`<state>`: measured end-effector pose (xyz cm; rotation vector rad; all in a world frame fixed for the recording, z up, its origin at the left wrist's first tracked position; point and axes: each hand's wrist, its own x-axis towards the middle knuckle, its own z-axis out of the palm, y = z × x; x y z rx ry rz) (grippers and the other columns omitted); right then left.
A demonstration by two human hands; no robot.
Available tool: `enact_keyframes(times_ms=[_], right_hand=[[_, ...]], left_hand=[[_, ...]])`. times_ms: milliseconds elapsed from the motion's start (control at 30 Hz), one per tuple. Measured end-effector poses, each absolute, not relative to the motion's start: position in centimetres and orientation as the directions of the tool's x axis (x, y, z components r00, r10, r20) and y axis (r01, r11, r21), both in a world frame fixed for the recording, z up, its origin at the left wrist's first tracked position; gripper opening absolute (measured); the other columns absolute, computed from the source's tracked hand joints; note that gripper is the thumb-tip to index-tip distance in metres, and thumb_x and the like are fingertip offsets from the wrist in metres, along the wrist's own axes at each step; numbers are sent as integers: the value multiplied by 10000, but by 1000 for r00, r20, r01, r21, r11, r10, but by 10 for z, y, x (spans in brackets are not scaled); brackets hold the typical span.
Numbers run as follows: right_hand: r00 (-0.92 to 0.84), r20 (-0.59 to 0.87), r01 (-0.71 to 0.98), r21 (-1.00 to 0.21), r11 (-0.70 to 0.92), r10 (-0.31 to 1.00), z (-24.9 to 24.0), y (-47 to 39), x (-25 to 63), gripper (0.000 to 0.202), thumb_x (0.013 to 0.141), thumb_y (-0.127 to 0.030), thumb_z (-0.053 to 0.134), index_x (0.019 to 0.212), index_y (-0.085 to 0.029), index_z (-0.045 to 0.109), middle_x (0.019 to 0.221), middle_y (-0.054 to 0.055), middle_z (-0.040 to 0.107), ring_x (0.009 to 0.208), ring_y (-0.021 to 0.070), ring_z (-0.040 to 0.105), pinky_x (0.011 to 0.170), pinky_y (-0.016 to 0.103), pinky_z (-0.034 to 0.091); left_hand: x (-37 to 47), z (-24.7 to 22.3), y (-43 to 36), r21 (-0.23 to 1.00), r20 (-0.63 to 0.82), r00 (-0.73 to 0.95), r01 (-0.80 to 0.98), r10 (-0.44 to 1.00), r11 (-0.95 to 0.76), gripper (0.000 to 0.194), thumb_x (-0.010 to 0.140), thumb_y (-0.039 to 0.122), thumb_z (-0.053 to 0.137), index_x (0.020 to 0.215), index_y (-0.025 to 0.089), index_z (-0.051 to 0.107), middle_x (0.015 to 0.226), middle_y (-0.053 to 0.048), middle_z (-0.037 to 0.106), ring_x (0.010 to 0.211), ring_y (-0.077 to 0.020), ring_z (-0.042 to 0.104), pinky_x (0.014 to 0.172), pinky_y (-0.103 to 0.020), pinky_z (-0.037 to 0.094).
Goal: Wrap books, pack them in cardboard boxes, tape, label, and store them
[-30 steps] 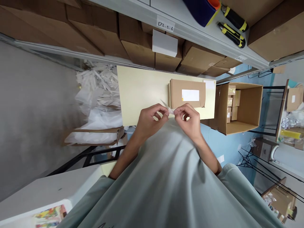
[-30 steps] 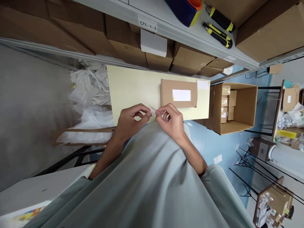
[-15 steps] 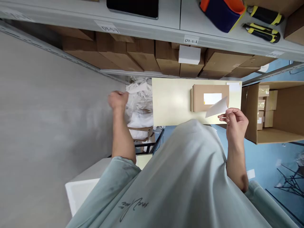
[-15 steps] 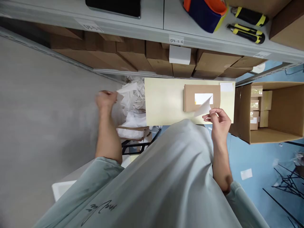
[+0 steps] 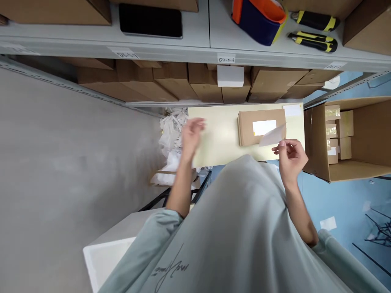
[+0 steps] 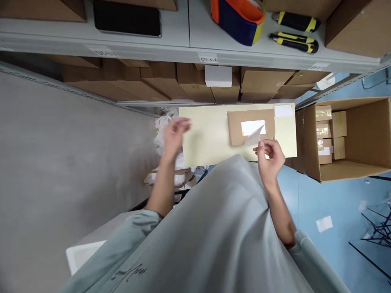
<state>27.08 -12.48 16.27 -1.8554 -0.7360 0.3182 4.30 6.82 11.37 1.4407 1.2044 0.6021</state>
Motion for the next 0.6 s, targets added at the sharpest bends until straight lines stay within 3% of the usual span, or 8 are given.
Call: enact_keyframes(times_ms=[100,167,233,333,433,533,600], right_hand=[[576,310,617,-772,-154,756,156,-121,275,129,1030,-348,706,939,-259,719,853,7,727,683,162,726,654,320,618],[413,370,720,-692,-50,832,148,-121,279,69,1026,-253,701,969,-270,737,856,8,750,702,160,718,673,306,592],[283,361,760,-649,21,889,138,-122,282,90,1033,-208,688,1000,-271,743,880,12,770,717,155,722,667,291,556],[148,286,807,-589,52,947,124,-125,286,142,1087,-203,626,1028,-257,743,910,22,792,735,148,734,644,282,516],[28,185,817,-570,84,982,117,-131,294,171,1131,-234,592,1079,-245,754,998,37,826,797,150,767,662,278,530],[26,94,722,-690,46,995,116,-134,315,195,1148,-305,593,1086,-255,771,1047,34,832,791,141,768,672,268,563],[168,50,606,-793,-64,984,115,-135,338,226,1146,-364,596,1067,-258,780,1041,35,818,728,129,738,653,266,582]], left_hand=[[100,110,4,945,-325,435,182,840,271,523,1062,682,601,1080,170,707,1164,-107,824,1036,-193,795,970,-387,639],[133,116,-31,859,-389,456,-136,801,494,531,957,716,750,1054,197,690,1213,-130,818,1034,-205,794,968,-383,636],[155,122,-50,754,-443,419,-304,792,582,547,838,692,891,998,215,678,1081,-80,812,935,-175,771,888,-329,628],[169,123,-56,737,-512,310,-320,801,595,531,744,633,979,897,224,676,809,21,699,729,-108,656,713,-238,559],[172,114,-53,772,-540,182,-283,822,569,484,731,583,993,837,226,684,729,47,614,636,-86,549,595,-206,464],[176,103,-51,807,-525,90,-265,846,528,447,735,548,992,828,236,686,701,52,557,607,-91,493,555,-207,416],[180,100,-51,815,-515,90,-259,853,519,440,737,534,993,826,241,678,716,44,552,632,-103,511,587,-212,449]])
